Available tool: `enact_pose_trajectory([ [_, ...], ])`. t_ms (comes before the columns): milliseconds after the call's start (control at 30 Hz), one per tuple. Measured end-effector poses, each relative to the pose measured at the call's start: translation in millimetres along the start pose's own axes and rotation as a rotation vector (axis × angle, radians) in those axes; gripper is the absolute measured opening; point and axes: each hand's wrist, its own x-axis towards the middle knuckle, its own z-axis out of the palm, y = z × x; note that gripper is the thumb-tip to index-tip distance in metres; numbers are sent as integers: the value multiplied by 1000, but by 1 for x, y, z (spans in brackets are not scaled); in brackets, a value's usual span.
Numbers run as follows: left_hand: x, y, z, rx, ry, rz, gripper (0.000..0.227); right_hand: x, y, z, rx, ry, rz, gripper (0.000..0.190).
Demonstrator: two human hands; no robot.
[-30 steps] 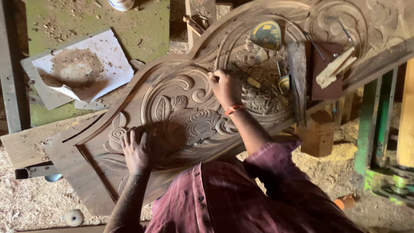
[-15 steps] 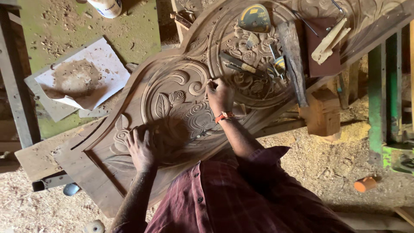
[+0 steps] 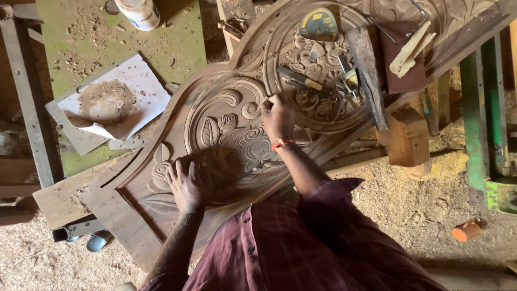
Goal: The person carves a floral design into a wooden panel using a chisel and mallet, then smooths the surface with sandpaper. The hands are visible throughout, working on the ornate relief pattern.
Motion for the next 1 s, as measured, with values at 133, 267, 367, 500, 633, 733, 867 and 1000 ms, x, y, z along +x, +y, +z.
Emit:
enact_pose_trajectory([
  [133, 9, 9, -11, -1, -39, -28, 44, 34, -1, 13, -113, 188, -251, 11],
  [267, 8, 19, -22, -73, -137, -103, 43, 34, 0, 8, -77, 73, -219, 14],
  [367, 11, 13, -17, -8, -114, -66, 49, 16, -1, 2, -35, 70, -195, 11],
  [500, -5, -7, 11, 68, -130, -30, 49, 6, 11, 7, -20, -26, -111, 6],
  [633, -10, -18, 22, 90, -151, -31, 48, 51, 8, 14, -76, -21, -341, 11],
  [733, -7, -8, 14, 79, -128, -31, 50, 91, -4, 10, 30, -311, -486, 11],
  [867, 6, 14, -13, 32, -82, -60, 46, 112, -32, 7, 135, -447, -708, 11],
  [1000, 15, 23, -32, -22, -42, -40, 42, 77, -54, 14, 193, -422, -589, 11],
])
